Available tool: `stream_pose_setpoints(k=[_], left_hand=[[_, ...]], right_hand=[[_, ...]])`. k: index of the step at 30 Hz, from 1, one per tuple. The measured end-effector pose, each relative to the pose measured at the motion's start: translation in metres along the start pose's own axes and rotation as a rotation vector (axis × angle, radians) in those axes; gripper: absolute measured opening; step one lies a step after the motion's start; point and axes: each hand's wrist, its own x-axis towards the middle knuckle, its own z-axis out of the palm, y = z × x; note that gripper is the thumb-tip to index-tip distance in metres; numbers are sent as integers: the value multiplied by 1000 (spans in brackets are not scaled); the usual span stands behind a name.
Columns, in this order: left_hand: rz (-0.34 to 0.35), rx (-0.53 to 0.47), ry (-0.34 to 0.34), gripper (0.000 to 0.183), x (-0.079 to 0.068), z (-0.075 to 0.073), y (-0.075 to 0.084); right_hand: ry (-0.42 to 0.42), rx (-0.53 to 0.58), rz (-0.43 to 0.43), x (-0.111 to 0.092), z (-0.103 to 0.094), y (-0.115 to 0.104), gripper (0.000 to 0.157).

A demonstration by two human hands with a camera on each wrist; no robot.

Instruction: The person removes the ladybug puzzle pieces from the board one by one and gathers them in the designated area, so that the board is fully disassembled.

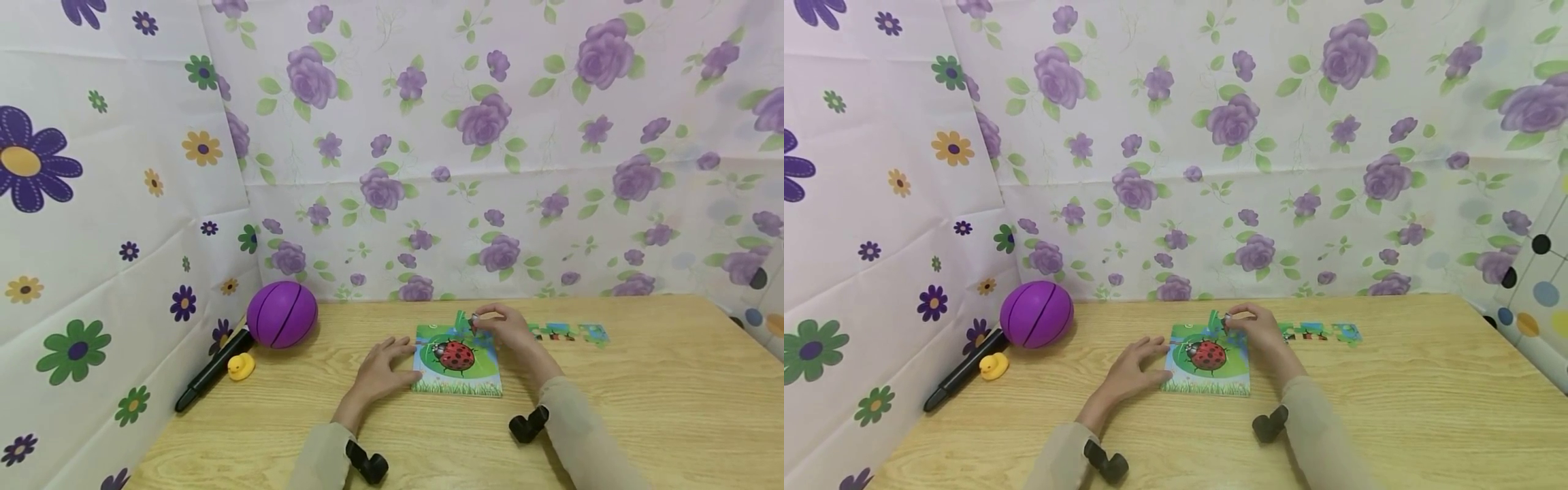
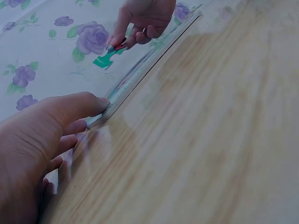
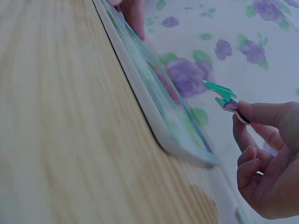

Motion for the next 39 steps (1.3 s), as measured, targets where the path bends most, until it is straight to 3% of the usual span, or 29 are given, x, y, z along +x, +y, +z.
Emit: stream_pose_setpoints(k=[24, 32, 39], left_hand=[[0, -19, 1, 57, -2, -2, 0], [4, -20, -3, 57, -1, -1, 0], [7, -18, -4, 58, 0, 0, 1]], right_hand=[[14, -119, 14, -27, -98, 41, 54], [-2, -195, -4, -37, -111, 48, 55], [-28, -238, -45, -41, -109, 48, 37]])
